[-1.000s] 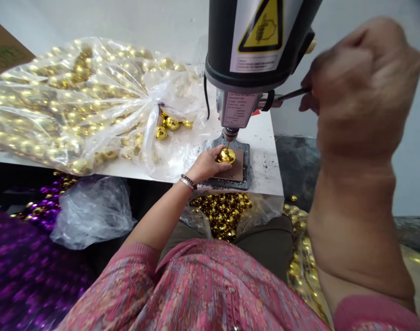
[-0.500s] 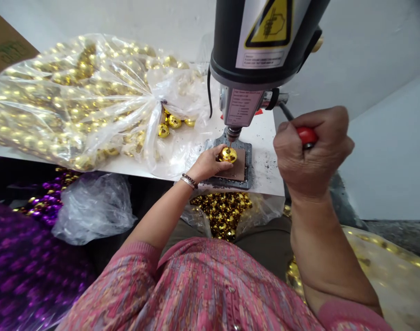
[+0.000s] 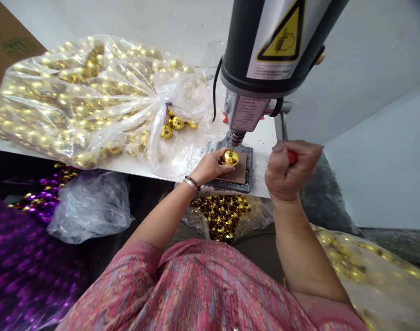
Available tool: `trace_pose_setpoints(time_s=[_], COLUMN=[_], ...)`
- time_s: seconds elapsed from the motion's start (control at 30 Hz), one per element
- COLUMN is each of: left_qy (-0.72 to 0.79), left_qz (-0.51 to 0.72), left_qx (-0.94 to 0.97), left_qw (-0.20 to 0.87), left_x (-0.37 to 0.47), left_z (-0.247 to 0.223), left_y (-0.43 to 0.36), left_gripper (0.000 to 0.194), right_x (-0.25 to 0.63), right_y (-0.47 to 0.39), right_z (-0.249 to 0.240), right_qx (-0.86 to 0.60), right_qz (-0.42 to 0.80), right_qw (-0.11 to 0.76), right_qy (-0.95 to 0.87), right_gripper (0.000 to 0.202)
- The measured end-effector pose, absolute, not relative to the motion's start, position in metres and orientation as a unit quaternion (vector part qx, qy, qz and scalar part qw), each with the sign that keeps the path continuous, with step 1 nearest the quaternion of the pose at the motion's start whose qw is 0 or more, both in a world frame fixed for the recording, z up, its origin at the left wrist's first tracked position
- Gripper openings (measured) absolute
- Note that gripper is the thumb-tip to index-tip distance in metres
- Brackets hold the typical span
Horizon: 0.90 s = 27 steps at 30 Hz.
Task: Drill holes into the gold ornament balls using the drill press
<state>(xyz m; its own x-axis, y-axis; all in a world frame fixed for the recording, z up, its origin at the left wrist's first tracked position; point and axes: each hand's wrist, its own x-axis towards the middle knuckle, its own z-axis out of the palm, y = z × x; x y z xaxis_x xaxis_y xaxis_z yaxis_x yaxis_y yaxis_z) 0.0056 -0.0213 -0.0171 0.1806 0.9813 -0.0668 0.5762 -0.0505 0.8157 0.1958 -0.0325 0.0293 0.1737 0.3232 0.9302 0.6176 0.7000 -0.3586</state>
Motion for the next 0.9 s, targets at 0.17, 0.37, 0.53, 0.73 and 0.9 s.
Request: trace_pose_setpoints(time_s=[0.17, 0.37, 0.53, 0.73, 0.9], left_qy=[0.571, 0.516, 0.482, 0.456, 0.436], left_qz=[0.287, 0.330, 0.301, 0.287, 0.261], left_qx=[0.670, 0.687, 0.701, 0.689, 0.724], left_qw=[0.378, 0.391, 0.430, 0.486, 0.467], left_x=[0.005, -0.005, -0.014, -0.017, -0.017], left_z=[-0.017, -0.015, -0.013, -0.021, -0.028], left_y=[-0.026, -0.053, -0.083, -0.107, -0.115], left_gripper=[0.059, 0.056, 0.062, 0.066, 0.071], right_x=[0.199, 0.204, 0.203, 0.204, 0.202], right_y=[-0.015, 0.013, 0.014, 0.004, 0.002], right_z=[0.092, 0.128, 0.124, 0.126, 0.125], right_qx=[-0.397, -0.426, -0.440, -0.436, -0.443], right_qz=[-0.019, 0.097, 0.111, 0.115, 0.126], right_qw=[0.673, 0.671, 0.674, 0.652, 0.651], right_qy=[-0.624, -0.599, -0.582, -0.609, -0.603], right_gripper=[0.029, 0.022, 0.024, 0.023, 0.023])
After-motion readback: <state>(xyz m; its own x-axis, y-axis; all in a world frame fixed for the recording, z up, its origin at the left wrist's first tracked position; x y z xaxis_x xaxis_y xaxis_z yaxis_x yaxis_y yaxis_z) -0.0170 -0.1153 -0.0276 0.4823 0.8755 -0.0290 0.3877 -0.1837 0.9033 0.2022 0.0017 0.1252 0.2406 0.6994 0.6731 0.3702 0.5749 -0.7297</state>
